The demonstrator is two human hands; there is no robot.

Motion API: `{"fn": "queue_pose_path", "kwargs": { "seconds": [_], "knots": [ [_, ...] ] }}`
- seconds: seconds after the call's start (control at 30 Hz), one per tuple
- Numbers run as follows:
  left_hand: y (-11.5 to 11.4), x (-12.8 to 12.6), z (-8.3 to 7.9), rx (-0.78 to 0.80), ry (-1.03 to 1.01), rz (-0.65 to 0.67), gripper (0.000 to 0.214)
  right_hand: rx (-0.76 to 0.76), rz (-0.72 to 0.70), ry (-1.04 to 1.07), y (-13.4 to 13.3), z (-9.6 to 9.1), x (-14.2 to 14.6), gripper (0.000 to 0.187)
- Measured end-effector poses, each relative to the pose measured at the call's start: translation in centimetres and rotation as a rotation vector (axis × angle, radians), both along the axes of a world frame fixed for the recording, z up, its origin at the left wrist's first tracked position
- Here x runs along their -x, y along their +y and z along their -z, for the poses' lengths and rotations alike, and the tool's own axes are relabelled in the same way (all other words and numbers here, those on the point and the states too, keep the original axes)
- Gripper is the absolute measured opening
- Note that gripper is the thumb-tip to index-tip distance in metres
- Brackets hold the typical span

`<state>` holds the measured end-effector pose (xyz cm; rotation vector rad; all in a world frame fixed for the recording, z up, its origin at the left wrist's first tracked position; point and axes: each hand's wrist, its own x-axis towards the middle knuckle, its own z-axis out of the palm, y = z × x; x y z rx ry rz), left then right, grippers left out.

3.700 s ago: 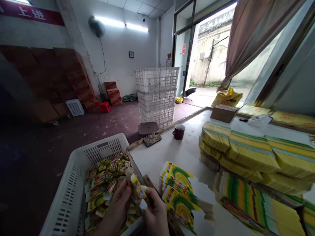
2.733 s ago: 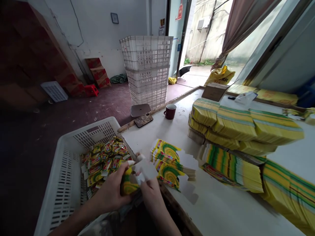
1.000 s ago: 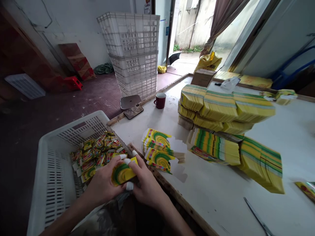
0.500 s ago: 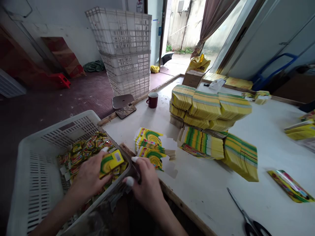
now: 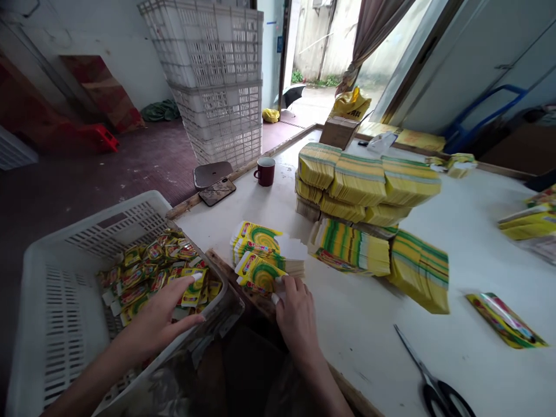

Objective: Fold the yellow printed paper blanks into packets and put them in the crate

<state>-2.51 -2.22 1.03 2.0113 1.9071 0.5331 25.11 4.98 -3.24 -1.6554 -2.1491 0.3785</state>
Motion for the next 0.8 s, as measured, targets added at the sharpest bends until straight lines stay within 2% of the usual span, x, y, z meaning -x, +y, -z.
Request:
{"fn": "queue_pose_path", "kwargs": {
  "seconds": [0.13,0.3,0.43,0.5,0.57,0.63,0.7,0.77,0.8],
  "knots": [
    [0.0,-0.1,0.0,0.018,-0.087,0.011,0.055,-0.081,0.124,-0.081,-0.1,0.1,-0.4,0.039],
    [0.0,-0.8,-0.8,0.143,-0.143,0.059,0.056,-0.029,0.187,-0.092,0.0,0.9,-0.6,0.039],
    [-0.1,-1.1,-1.7,0.25,-0.196,0.086,0.053,0.154,0.185,0.18,0.3,0.7,-2.0,0.031],
    [-0.2,-1.3,-1.9,0.279,-0.239,0.111,0.045,0.213,0.156,0.388,0.3,-0.3,-2.9,0.029],
    [-0.3,-1.6,-1.8,0.308,-0.318,0.148,0.049,0.216,0.119,0.616,-0.1,-1.8,-3.0,0.03],
    [-0.2,-2.0,-1.5,0.335,-0.503,0.183,0.071,0.225,0.064,0.833,-0.7,-3.4,-1.9,0.032],
    [-0.1,-2.7,-1.3,0.349,-0.794,0.216,0.087,0.329,-0.051,1.004,-1.5,-4.4,0.7,0.028],
    [0.2,-3.4,-1.3,0.299,-1.125,0.176,0.077,0.506,-0.254,1.08,-2.2,-4.6,4.0,0.023],
    [0.3,-3.7,-1.5,0.245,-1.278,0.108,0.07,0.542,-0.327,1.085,-2.5,-4.4,5.6,0.021]
  ]
}}
